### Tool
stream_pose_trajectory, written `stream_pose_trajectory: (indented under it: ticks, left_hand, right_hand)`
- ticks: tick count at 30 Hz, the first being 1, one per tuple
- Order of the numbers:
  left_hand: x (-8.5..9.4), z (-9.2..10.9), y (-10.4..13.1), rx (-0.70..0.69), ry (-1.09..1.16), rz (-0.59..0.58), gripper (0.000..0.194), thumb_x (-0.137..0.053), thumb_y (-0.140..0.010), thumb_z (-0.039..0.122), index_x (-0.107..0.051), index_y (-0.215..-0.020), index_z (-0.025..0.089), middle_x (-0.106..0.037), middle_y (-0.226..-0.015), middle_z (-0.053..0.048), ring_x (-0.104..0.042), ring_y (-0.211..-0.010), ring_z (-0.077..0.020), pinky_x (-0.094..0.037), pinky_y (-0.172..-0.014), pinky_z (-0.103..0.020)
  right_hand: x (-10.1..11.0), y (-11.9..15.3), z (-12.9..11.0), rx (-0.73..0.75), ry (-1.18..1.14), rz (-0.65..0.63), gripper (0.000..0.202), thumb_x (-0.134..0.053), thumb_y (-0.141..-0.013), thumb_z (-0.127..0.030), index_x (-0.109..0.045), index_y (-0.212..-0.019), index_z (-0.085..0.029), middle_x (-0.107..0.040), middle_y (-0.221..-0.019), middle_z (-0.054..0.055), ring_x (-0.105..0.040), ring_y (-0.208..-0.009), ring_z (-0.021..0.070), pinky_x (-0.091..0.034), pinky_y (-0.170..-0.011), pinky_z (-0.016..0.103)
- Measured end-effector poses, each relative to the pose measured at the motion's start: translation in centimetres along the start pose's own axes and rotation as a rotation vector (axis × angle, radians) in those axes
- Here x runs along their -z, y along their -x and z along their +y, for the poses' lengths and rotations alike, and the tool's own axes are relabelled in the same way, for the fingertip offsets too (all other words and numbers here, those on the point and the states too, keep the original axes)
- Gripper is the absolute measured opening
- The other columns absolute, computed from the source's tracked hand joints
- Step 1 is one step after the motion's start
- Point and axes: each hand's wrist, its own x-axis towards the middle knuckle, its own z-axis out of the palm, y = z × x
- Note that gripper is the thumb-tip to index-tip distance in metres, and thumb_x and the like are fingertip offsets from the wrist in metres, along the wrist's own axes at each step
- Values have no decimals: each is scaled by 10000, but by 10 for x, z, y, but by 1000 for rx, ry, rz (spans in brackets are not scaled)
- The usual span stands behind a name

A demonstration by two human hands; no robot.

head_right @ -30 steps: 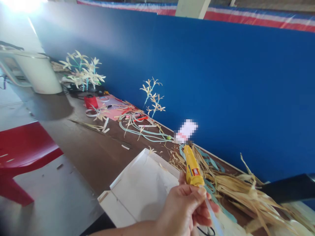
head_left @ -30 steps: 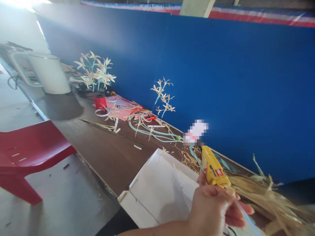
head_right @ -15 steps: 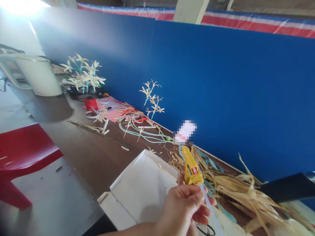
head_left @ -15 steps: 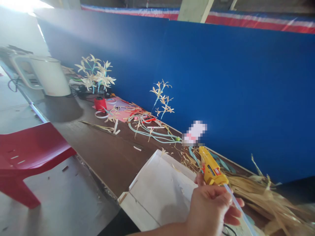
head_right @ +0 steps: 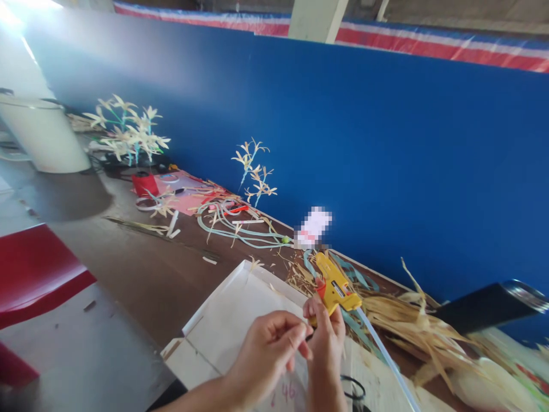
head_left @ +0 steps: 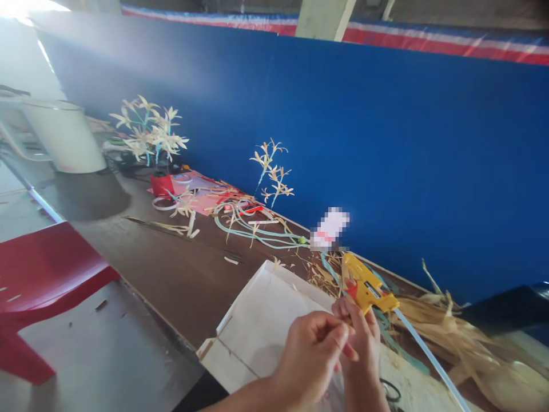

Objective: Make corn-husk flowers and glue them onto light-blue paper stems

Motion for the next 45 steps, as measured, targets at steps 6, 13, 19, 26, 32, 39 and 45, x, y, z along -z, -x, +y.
stream_pose_trajectory:
  ticks: [6, 13, 19, 26, 32, 39, 45]
  left_hand:
    - [66, 11, 4, -124, -293, 252, 348, -484, -827, 437, -635, -861, 125, -641, -673, -36, -428, -478, -72, -322, -452, -180]
    - [107, 21, 0, -192, -872, 475, 241, -459, -863, 337, -650, -875, 191, -690, -815, -34, -591, -675, -132, -414, -613, -209]
    - [101, 24, -18, -152, -1332, 508, 219, -458, -860, 209, -663, -938, 206, -684, -944, -59, -623, -846, -167, -417, -747, -246]
    - [84, 21, -38, -63, -1509, 467, 241, -421, -878, 240, -632, -982, 188, -656, -979, -88, -628, -858, -196, -435, -745, -273]
    - [83, 9, -52, 2, -1539, 491, 234, -429, -869, 230, -566, -1033, 136, -617, -1024, -144, -626, -898, -222, -444, -746, -282]
    - [91, 2, -66, 50, -1540, 534, 245, -435, -869, 242, -568, -1041, 130, -613, -1027, -146, -628, -908, -231, -453, -732, -293]
    - [93, 0, -69, 40, -1517, 547, 241, -406, -875, 239, -602, -981, 148, -631, -993, -129, -636, -868, -232, -454, -716, -307]
  right_hand:
    - [-2, -5, 2, -49, -210, -36, 154, -696, -717, -256, -602, -819, -190, -384, -603, -56, -372, -543, 83, -322, -504, 215]
    - [-5, -5, 3, -39, -215, -7, 278, -712, -711, -268, -634, -956, -163, -417, -635, -44, -367, -549, 84, -315, -496, 221]
    - [-4, -5, 2, -46, -252, -9, 281, -729, -695, -244, -643, -951, -167, -457, -652, -37, -386, -551, 77, -325, -507, 219]
    - [-3, -5, 3, -25, -167, -7, 324, -718, -708, -341, -645, -968, -163, -433, -603, -45, -398, -527, 90, -307, -479, 228]
    - [-4, -5, 3, -19, -168, -12, 314, -724, -692, -347, -640, -932, -163, -425, -566, -48, -396, -511, 96, -299, -470, 235]
    - [-4, -5, 2, 21, -113, -8, 287, -727, -674, -400, -602, -789, -169, -416, -552, -53, -407, -488, 97, -320, -479, 248]
    - [-5, -5, 2, -6, -148, -17, 224, -709, -715, -330, -626, -841, -165, -437, -549, -46, -414, -495, 94, -307, -483, 239]
